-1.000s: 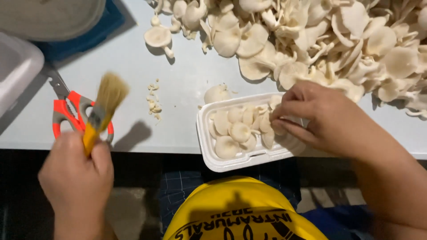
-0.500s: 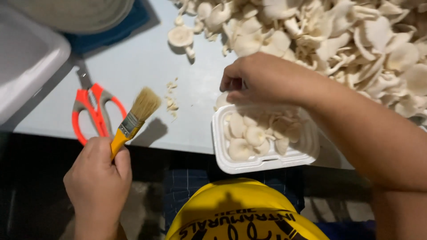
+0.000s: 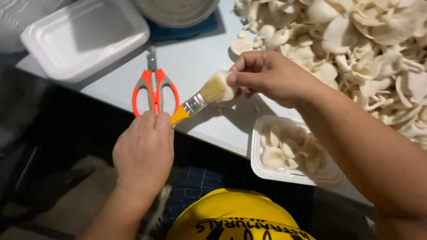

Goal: The person cleans oyster mushrooms by brushing each piece with a paintbrush and placing them into a white plastic container. The person handles the mushrooms one at a time, brushing off debris and arranging them in the container.

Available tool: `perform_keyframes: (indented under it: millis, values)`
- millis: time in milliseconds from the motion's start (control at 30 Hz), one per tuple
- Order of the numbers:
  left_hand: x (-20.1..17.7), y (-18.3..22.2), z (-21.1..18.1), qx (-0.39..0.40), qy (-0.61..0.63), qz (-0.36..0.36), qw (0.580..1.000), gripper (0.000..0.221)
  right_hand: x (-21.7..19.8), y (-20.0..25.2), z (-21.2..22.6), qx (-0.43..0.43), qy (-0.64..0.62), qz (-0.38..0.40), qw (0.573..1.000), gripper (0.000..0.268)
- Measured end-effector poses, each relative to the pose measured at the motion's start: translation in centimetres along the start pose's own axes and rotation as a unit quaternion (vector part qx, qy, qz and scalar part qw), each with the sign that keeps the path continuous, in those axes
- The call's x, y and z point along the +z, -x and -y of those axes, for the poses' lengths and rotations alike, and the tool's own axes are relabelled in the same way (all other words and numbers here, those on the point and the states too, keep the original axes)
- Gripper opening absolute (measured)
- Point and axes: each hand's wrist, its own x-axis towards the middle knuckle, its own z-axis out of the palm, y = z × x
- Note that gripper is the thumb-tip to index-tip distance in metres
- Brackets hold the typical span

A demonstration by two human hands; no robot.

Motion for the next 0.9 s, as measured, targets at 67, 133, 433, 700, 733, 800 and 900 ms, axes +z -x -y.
perform_keyframes:
  millis: [67, 133, 433, 700, 733, 800, 900]
  values:
    - [-0.3, -0.1, 0.0, 0.019, -0.102, -0.032, 0.994, 0.021, 1.1, -0.4, 0.2, -0.008, -0.118, 0.014, 0.993, 0.01]
    - [-0.3, 0.2, 0.7, 0.018, -0.131, -0.003, 0.991, 0.013, 1.6, -0.5, 0.5, -0.029, -0.134, 0.01, 0.991, 0.01]
    - [-3.5, 0.8, 1.7, -0.008, -0.159, 0.017, 0.987, 0.018, 2.9, -1.6, 0.9, -0.031, -0.201, -0.057, 0.978, 0.009]
    - [-4.1, -0.2, 3.4, 0.013, -0.29, 0.039, 0.956, 0.026, 2.1, -0.8, 1.3, -0.017, -0.31, -0.063, 0.948, 0.004]
    - [-4.4, 0.1, 3.5, 0.009, -0.273, 0.029, 0.962, 0.029, 1.9, -0.7, 1.1, -0.012, -0.309, -0.078, 0.948, 0.006]
    - [-5.0, 0.2, 3.0, 0.007, -0.256, 0.016, 0.966, 0.033, 1.9, -0.5, 0.9, -0.01, -0.309, -0.094, 0.946, 0.007]
    - [-5.1, -0.4, 1.5, 0.035, -0.245, 0.02, 0.969, 0.018, 2.6, 0.2, 0.6, -0.026, -0.304, -0.067, 0.95, 0.006]
